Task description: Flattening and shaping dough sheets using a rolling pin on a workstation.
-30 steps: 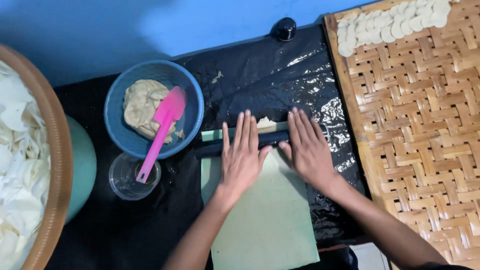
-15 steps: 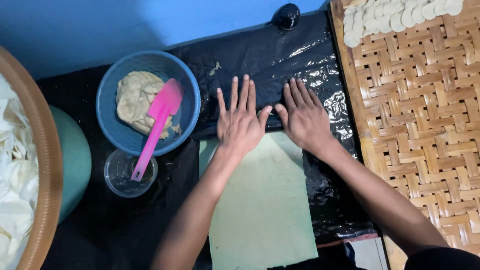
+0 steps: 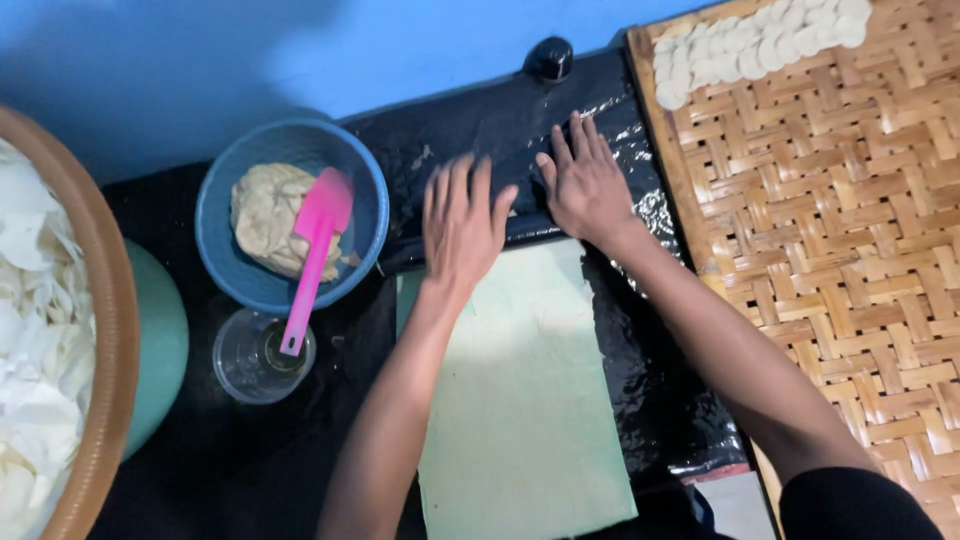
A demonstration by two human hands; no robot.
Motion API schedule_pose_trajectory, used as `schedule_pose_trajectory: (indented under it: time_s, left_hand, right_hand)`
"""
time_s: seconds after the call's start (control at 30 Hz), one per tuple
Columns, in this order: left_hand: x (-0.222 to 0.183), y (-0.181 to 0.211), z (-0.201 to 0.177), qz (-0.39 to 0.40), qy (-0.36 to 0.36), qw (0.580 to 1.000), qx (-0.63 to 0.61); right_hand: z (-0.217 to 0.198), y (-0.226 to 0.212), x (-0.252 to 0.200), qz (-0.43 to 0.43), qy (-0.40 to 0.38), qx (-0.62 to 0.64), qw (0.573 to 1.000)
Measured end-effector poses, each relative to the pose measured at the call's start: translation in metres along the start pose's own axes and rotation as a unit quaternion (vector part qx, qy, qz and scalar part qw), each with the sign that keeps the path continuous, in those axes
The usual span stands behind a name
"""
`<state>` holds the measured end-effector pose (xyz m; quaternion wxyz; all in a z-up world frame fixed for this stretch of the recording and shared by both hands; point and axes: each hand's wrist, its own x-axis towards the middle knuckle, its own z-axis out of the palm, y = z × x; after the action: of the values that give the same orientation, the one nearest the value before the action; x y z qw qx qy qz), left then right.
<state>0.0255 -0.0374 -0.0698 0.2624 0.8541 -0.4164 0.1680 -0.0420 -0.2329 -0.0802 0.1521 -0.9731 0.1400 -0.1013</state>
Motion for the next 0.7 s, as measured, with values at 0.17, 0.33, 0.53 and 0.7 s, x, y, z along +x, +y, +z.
schedule_pose_trajectory:
  time_s: [0.17,0.33,0.53,0.7]
  left_hand:
    - [-0.028,0.004,-0.044,-0.010,-0.040,0.999,-0.035]
    - [-0.022,-0.014,-0.045,0.009,-0.122,0.992,-0.025]
    - [-0.005,-0.020,-0.043,-0.095,-0.191,0.975,-0.069]
    - [0.004,-0.011,-0.060,-0.153,-0.207,0.961,-0.099]
  right_hand:
    - [-0.010,-0.008,0.011,0.016,0.087,0.048,0.995]
    - [-0.028,-0.018,-0.001,0.015,0.228,0.182,0.956]
    - [-0.025,-0.011,-0.046,0.094,0.248,0.235,0.935]
    - [-0.012,-0.008,-0.051,0.136,0.027,0.358,0.923]
